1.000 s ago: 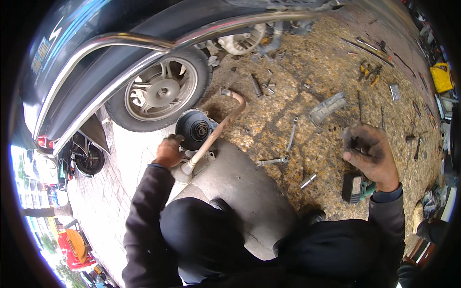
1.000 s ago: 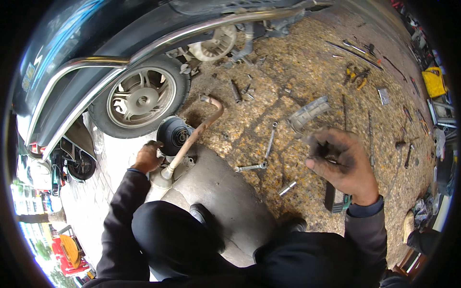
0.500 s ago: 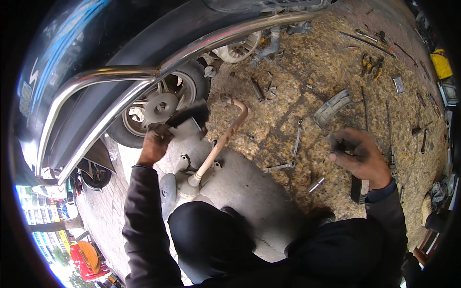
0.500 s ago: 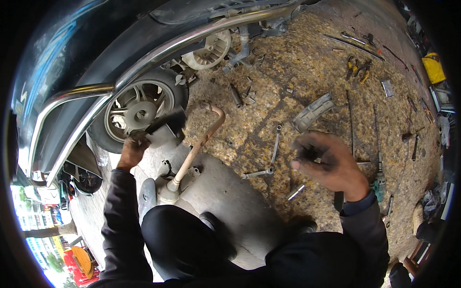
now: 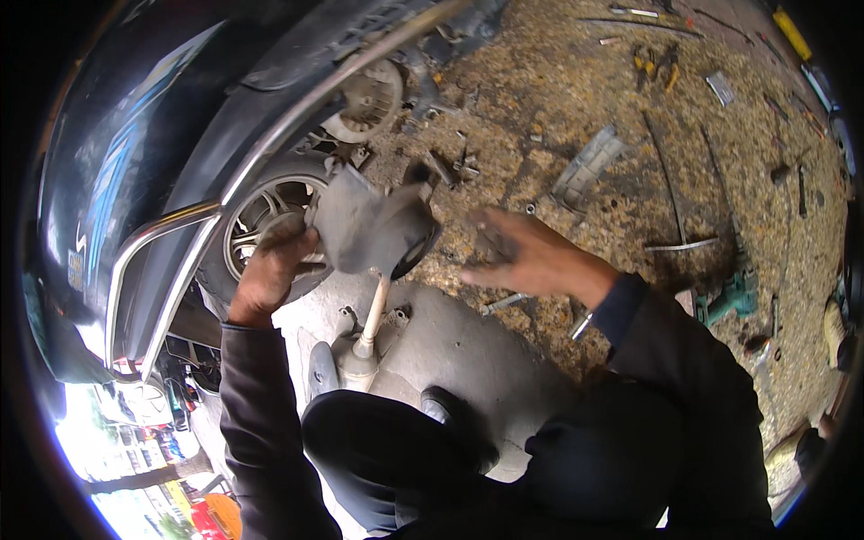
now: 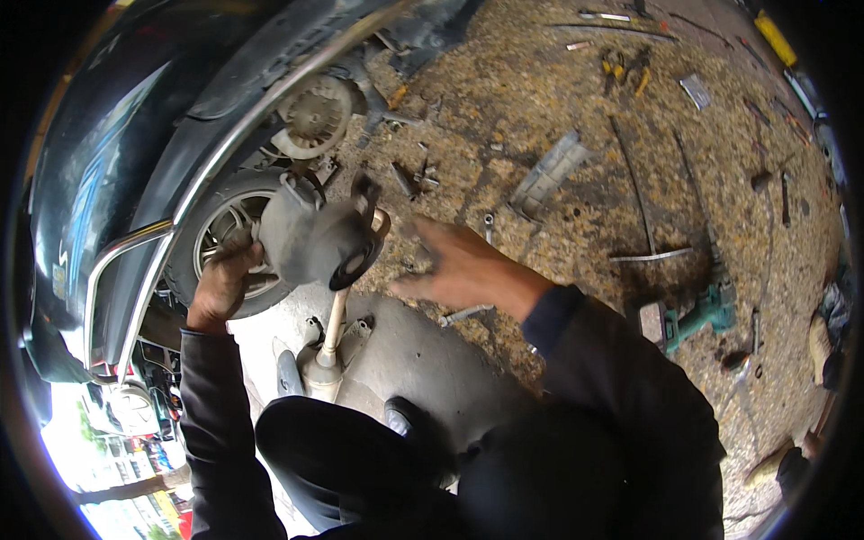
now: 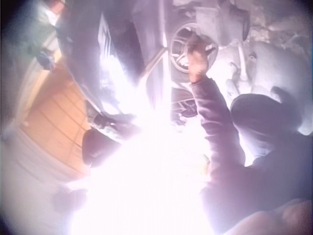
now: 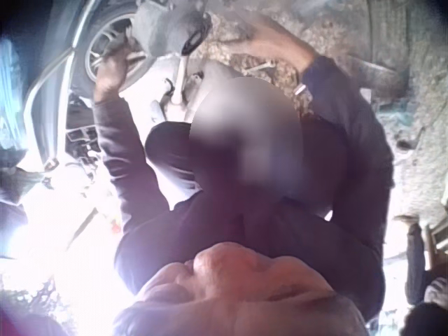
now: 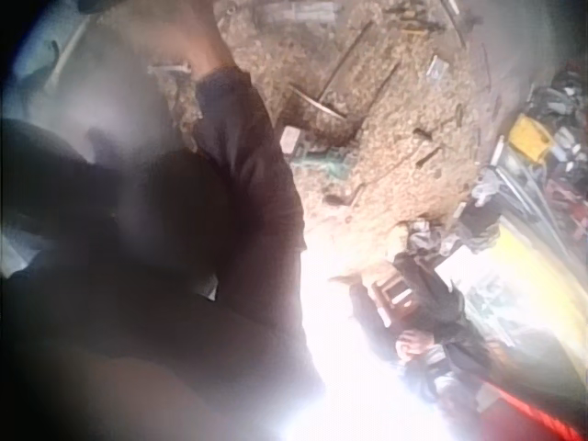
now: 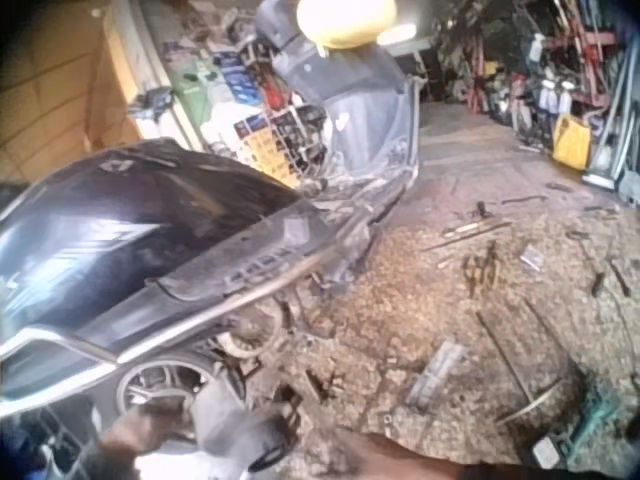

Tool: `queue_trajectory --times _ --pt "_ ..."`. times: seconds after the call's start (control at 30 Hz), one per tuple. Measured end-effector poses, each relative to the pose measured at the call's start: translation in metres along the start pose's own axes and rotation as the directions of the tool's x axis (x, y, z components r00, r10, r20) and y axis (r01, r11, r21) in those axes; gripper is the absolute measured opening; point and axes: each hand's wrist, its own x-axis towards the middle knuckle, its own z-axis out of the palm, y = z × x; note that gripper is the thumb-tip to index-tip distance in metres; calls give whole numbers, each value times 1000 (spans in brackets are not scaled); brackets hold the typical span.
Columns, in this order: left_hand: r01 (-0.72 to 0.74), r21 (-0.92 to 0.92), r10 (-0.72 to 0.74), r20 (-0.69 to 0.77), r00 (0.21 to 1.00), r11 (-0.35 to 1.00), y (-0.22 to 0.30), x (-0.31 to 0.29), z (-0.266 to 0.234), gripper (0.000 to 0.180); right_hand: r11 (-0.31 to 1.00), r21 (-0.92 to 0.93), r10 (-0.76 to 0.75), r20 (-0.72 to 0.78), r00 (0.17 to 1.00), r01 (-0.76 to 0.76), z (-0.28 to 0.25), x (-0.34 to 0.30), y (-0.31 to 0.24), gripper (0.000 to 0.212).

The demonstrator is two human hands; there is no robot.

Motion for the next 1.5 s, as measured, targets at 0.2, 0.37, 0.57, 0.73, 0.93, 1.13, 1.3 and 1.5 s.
queue_trajectory --times 0.2,0.37,0.57,0.73,0.93,1.13,1.3,1.5 --pt "-51 -44 54 53 997 998 24 32 29 35 915 360 -139 -146 979 183 3 52 0 108" --pt "-96 -109 86 -97 992 989 26 49 23 39 913 365 -100 -236 967 184 -5 91 -19 102" --pt "-219 -162 141 -391 910 962 15 64 48 47 858 440 -150 -282 948 266 -30 128 -29 93" --pt "-418 -70 340 -469 815 906 16 82 66 44 822 516 -83 -309 948 240 -45 148 -43 71" --pt "-641 -35 524 -543 656 767 13 111 71 39 775 506 -150 -436 888 379 -53 171 -65 53" --pt "-654 11 538 -578 613 757 8 126 71 38 666 609 -127 -476 870 430 -42 175 -60 53" --pt "-618 44 507 -619 600 785 9 122 77 38 735 495 -213 -481 851 463 -43 172 -54 50" --pt "-488 86 421 -648 635 869 0 123 83 29 747 490 -197 -484 853 450 -47 159 -55 52"
